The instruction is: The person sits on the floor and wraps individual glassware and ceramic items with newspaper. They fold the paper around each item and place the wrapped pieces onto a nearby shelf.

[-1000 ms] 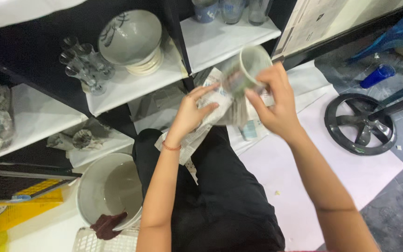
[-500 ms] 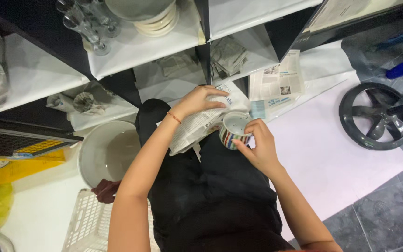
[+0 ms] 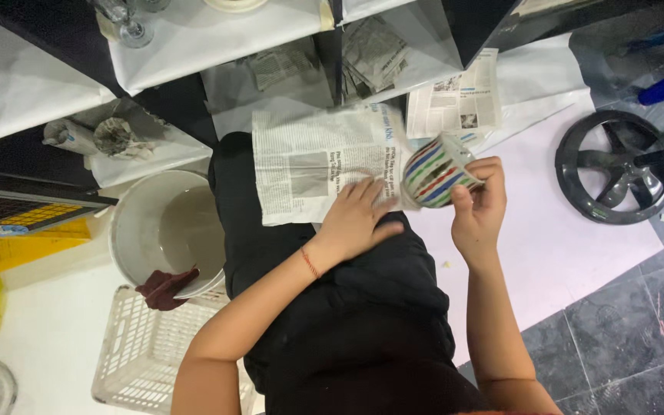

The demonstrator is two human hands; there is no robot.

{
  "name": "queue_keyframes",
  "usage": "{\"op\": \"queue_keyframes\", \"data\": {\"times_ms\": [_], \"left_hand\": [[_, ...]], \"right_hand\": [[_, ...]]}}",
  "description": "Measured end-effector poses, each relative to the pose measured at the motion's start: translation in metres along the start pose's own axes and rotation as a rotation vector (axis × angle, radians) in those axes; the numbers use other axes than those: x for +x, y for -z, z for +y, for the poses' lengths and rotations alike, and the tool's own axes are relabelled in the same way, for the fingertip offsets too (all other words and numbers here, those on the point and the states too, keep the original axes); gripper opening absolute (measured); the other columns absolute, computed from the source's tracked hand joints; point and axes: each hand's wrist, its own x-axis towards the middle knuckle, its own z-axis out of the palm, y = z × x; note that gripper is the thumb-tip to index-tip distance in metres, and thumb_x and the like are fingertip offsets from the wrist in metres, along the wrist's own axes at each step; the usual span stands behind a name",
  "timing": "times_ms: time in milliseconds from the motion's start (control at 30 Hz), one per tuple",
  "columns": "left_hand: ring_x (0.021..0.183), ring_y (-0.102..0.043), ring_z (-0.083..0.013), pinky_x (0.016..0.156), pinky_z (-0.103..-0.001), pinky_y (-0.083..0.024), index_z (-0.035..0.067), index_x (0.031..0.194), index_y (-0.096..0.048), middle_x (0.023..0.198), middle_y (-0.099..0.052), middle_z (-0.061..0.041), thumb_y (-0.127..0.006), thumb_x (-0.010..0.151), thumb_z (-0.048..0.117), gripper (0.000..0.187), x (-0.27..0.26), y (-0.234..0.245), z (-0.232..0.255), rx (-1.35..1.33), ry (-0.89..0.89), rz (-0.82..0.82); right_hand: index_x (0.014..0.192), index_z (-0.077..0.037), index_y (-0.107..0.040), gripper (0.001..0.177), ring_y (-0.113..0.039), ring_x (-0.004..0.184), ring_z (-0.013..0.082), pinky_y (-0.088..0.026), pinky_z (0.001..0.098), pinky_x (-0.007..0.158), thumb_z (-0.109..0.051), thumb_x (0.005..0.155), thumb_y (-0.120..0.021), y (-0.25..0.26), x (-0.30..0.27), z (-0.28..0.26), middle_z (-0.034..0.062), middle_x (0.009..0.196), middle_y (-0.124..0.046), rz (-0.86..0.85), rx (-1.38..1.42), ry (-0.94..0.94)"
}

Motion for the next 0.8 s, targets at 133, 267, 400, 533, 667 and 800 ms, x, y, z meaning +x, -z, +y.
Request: {"op": "queue_keyframes", "data": {"times_ms": [133, 267, 400, 533, 667, 800], "left_hand": [[0.135, -0.048, -0.0379, 0.114, -0.054, -0.033, 0.008, 0.120, -0.072, 0.137, -0.061, -0.019, -0.066, 0.084, 0.052, 0.057, -0.018, -0.003, 0.004, 0.113, -0.078, 0.067], [0.142, -0.052, -0.0285, 0.123, -0.050, -0.036, 0.017, 0.114, -0.075, 0.127, -0.070, -0.005, -0.071, 0.090, 0.027, 0.027, -0.033, -0.019, -0.013, 0.345, -0.163, 0.001], [0.137, -0.054, -0.0294, 0.121, -0.048, -0.039, 0.007, 0.110, -0.073, 0.120, -0.071, -0.009, -0.069, 0.094, 0.020, 0.021, -0.039, -0.013, -0.023, 0.090, -0.171, 0.042], [0.131, -0.056, -0.0289, 0.115, -0.044, -0.040, 0.002, 0.118, -0.070, 0.127, -0.070, -0.013, -0.064, 0.085, 0.012, 0.036, -0.036, 0.004, -0.028, -0.037, -0.169, 0.045], [0.134, -0.058, -0.0257, 0.115, -0.041, -0.043, 0.005, 0.122, -0.068, 0.134, -0.067, -0.012, -0.063, 0.090, 0.011, 0.033, -0.038, 0.000, -0.025, 0.113, -0.177, 0.051], [0.135, -0.056, -0.0250, 0.111, -0.039, -0.046, 0.008, 0.122, -0.070, 0.138, -0.063, -0.011, -0.061, 0.095, 0.012, 0.029, -0.053, -0.018, -0.021, 0.155, -0.198, 0.031]], "right_hand": [[0.101, -0.002, -0.053, 0.026, -0.048, 0.087, 0.0111, -0.045, 0.0228, 0.073, -0.023, 0.101, -0.070, -0.010, 0.001, -0.001, 0.0056, 0.109, -0.049, -0.182, -0.167, -0.119], [0.096, -0.002, -0.054, 0.020, -0.048, 0.090, 0.0126, -0.044, 0.0243, 0.074, -0.017, 0.099, -0.067, -0.028, 0.007, 0.020, 0.0067, 0.113, -0.047, -0.345, -0.148, -0.245], [0.096, -0.003, -0.056, 0.017, -0.052, 0.110, 0.0138, -0.044, 0.0272, 0.097, -0.018, 0.106, -0.057, -0.029, 0.005, 0.054, 0.0049, 0.119, -0.050, -0.388, -0.074, -0.276], [0.096, -0.003, -0.057, 0.027, -0.050, 0.106, 0.0138, -0.040, 0.0265, 0.094, -0.028, 0.106, -0.057, -0.023, 0.001, 0.087, 0.0047, 0.119, -0.051, -0.342, 0.046, -0.424], [0.107, -0.005, -0.056, 0.029, -0.048, 0.100, 0.0137, -0.040, 0.0272, 0.088, -0.034, 0.105, -0.060, -0.017, 0.004, 0.097, 0.0047, 0.109, -0.052, -0.300, 0.185, -0.718], [0.116, -0.005, -0.060, 0.036, -0.051, 0.102, 0.0147, -0.043, 0.0301, 0.091, -0.038, 0.102, -0.058, -0.012, 0.001, 0.083, 0.0046, 0.106, -0.057, -0.330, 0.377, -0.923]]}}
